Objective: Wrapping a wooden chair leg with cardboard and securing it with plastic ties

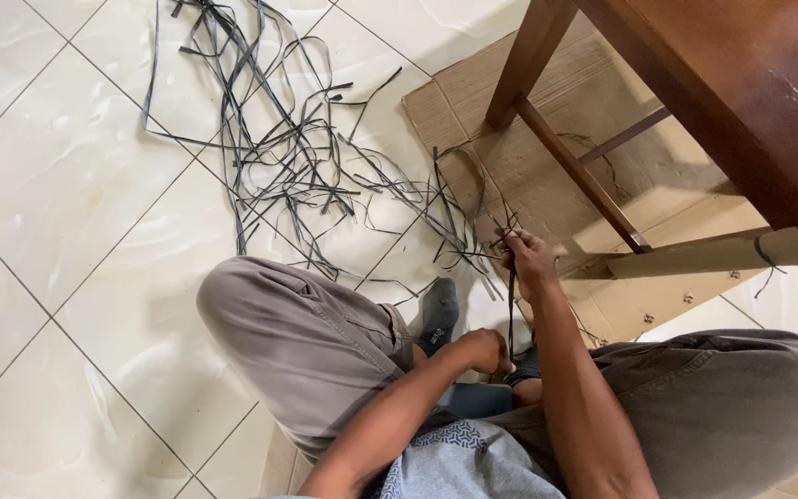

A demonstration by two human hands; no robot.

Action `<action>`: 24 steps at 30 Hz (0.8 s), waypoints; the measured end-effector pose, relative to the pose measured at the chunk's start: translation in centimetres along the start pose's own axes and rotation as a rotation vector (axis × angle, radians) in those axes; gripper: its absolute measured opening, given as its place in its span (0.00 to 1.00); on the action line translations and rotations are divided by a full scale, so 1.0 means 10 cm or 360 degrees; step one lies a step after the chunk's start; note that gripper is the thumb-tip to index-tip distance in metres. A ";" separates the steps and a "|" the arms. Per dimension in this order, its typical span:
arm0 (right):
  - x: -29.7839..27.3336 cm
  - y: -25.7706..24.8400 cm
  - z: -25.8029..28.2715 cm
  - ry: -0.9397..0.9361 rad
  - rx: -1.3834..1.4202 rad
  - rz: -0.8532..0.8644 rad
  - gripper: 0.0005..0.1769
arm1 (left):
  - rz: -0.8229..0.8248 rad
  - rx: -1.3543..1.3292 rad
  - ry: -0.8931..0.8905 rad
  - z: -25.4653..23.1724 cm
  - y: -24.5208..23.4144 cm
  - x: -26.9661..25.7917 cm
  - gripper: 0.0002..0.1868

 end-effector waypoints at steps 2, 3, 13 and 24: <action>-0.01 -0.04 -0.04 0.0015 0.0016 -0.0034 0.07 | 0.0002 0.0010 -0.0120 0.13 0.02 0.10 0.28; -0.02 -0.08 -0.07 0.0031 0.0029 -0.0063 0.07 | 0.0000 0.0015 -0.0242 0.23 0.02 0.14 0.25; 0.00 -0.10 -0.54 0.0243 -0.0150 0.0089 0.13 | -0.1225 -0.1306 -0.0414 0.66 -1.21 -0.14 0.31; -0.06 -0.42 -0.40 0.0201 -0.0208 -0.0373 0.11 | -0.2052 -0.2230 -0.0165 0.93 -1.70 -0.64 0.08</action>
Point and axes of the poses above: each hand's wrist, its own x-axis towards the middle knuckle, its own y-axis out of the palm, z = x × y, the point moved 8 cm from there along x, towards the middle knuckle, and after that the axes turned 1 degree about y, right-handed, at the moved point
